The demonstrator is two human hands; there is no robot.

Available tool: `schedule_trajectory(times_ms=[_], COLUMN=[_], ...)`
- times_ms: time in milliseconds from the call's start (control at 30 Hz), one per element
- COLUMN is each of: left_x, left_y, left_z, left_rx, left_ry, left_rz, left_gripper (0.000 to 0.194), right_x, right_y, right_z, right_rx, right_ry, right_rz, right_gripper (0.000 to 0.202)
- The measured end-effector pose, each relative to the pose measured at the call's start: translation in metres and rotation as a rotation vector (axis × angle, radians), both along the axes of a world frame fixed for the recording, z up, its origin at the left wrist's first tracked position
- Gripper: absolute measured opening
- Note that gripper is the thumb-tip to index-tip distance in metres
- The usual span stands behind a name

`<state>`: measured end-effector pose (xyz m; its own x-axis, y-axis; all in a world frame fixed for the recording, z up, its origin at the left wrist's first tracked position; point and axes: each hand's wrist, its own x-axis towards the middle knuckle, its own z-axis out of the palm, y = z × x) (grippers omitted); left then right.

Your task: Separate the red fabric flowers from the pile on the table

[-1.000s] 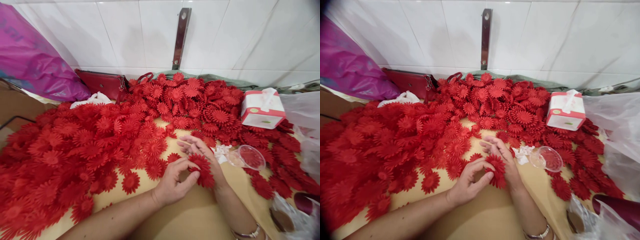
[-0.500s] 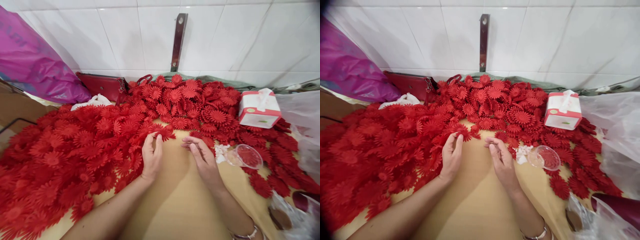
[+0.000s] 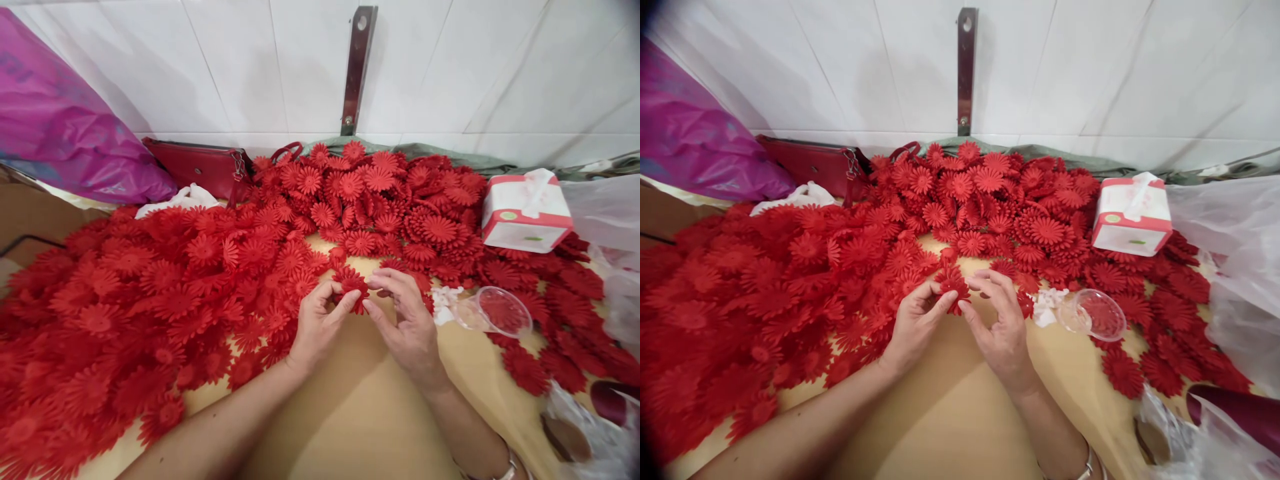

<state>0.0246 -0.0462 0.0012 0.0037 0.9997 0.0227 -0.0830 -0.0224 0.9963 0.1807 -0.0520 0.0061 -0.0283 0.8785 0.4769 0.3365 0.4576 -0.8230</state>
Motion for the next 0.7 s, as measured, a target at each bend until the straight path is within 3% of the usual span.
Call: schedule_trajectory(times_ms=[233, 500, 700], left_x=[0.001, -0.001, 0.0], left_y=[0.0, 0.0, 0.0], left_z=[0.006, 0.009, 0.005], left_rx=[0.01, 0.105, 0.044], left_ry=[-0.031, 0.143, 0.039], left_rz=[-0.077, -0.124, -0.061], left_gripper=[0.025, 0.023, 0.024], right_x=[0.001, 0.004, 0.013], right_y=[0.001, 0.002, 0.009], right_z=[0.005, -0.003, -0.01], right_rx=[-0.01, -0.257, -0.316], right_ry=[-0.023, 0.245, 0.435], right_rz=[-0.039, -0.024, -0.133], right_gripper=[0.01, 0.013, 0.017])
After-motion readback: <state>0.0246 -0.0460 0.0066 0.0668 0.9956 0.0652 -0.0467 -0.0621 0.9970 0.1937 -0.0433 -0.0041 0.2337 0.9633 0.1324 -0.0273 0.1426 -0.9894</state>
